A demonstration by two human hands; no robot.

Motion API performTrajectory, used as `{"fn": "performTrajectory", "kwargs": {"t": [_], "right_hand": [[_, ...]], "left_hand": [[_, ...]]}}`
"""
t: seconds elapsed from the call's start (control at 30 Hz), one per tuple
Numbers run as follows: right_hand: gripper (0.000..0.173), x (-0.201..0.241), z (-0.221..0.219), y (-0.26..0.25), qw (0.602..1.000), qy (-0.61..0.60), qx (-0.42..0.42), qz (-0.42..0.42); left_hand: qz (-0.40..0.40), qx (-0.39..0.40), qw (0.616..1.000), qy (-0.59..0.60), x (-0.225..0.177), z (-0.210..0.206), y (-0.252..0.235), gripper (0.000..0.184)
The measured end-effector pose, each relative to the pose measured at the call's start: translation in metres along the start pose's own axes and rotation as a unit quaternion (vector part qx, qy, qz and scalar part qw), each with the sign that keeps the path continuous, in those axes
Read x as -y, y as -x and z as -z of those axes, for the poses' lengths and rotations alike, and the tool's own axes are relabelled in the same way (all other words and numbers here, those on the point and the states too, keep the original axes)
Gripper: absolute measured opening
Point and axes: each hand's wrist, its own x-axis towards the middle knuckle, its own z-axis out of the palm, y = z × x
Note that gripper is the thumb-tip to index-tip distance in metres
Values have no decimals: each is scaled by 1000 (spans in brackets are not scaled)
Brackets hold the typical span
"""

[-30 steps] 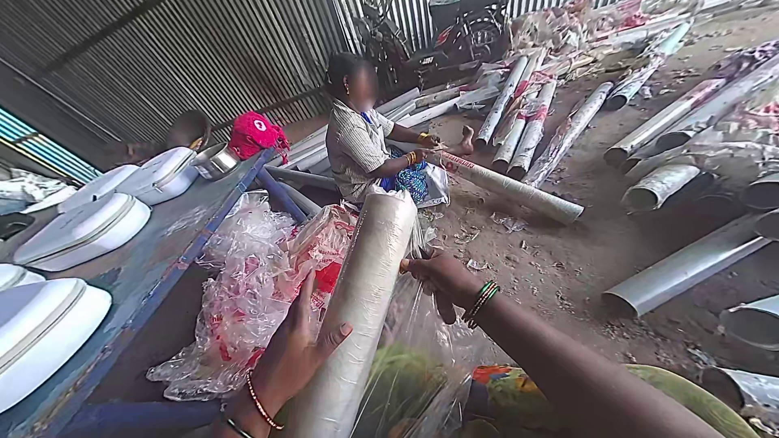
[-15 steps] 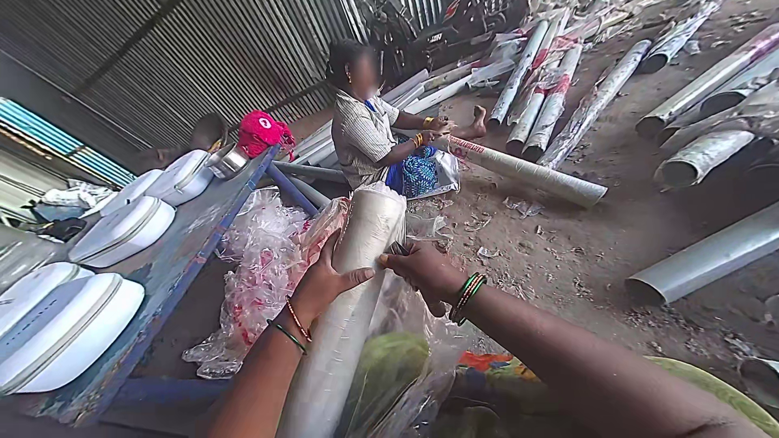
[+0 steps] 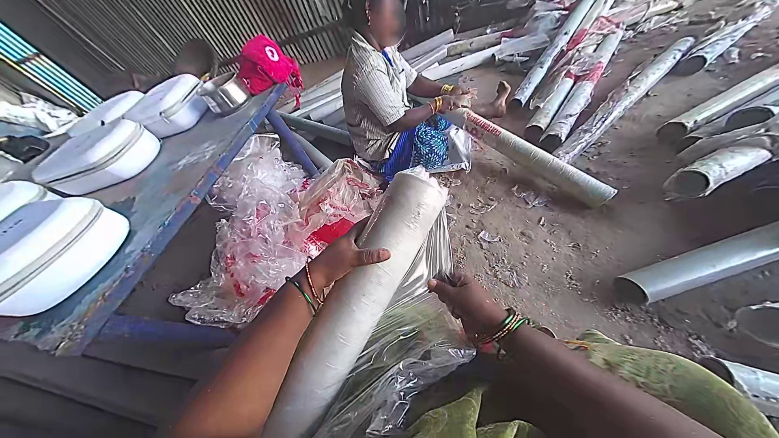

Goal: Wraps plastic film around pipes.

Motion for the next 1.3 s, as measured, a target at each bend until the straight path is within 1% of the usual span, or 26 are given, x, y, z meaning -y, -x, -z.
{"fn": "performTrajectory", "kwargs": {"t": [0.07,0.13,0.2,0.27,0.33,0.37,0.43,0.5,0.57,0.63,0.7,0.77,0.83,0.87,0.9,0.97,1.03,1.1,1.13,1.2,1.23,1.3], "right_hand": [[14,5,-5,4,1000,14,-1,8],[15,11,-9,8,999,36,-20,11],[16,12,-10,9,998,49,-32,9],[16,11,-8,10,998,61,-27,9],[15,12,-4,14,998,51,-11,23],[15,12,-1,17,999,38,-4,30],[19,13,2,21,999,28,-8,33],[20,14,2,22,999,33,-23,28],[21,13,1,22,998,45,-35,31],[21,13,1,22,997,57,-36,38],[22,13,5,22,997,59,-20,54],[26,15,12,24,997,51,15,63],[27,18,22,27,998,22,28,53],[27,21,27,28,999,7,18,48],[32,25,36,30,999,-5,-4,53],[31,34,53,32,993,24,-81,79],[27,42,63,33,976,80,-166,115],[22,48,62,39,956,152,-196,155],[20,49,58,42,947,192,-187,179],[23,50,39,52,922,285,-140,222],[23,50,25,57,902,334,-117,248],[29,51,-2,63,847,431,-68,302]], "left_hand": [[7,-3,1000,-23,-1,3,11,92],[17,-25,997,-70,-1,2,27,90],[26,-60,990,-125,9,-3,46,92],[36,-72,981,-174,22,-6,70,104],[42,-77,971,-222,39,-9,97,118],[50,-78,967,-238,48,-11,112,122],[61,-93,964,-242,72,-19,142,128],[64,-117,961,-241,92,-28,170,130],[58,-145,958,-241,110,-33,189,129],[69,-149,962,-216,120,-33,197,125],[89,-132,970,-182,121,-29,196,118],[100,-114,977,-150,118,-24,192,111],[99,-106,980,-139,119,-20,190,109],[102,-105,980,-134,119,-17,189,109],[104,-107,980,-129,119,-15,188,108],[98,-115,982,-111,118,-12,184,107],[76,-126,986,-80,116,-10,177,103],[44,-136,989,-50,108,-9,164,93],[36,-138,989,-45,101,-8,156,88],[44,-123,991,-34,83,-1,137,83],[40,-122,991,-36,74,3,127,81],[39,-114,993,-13,57,10,106,78]]}}
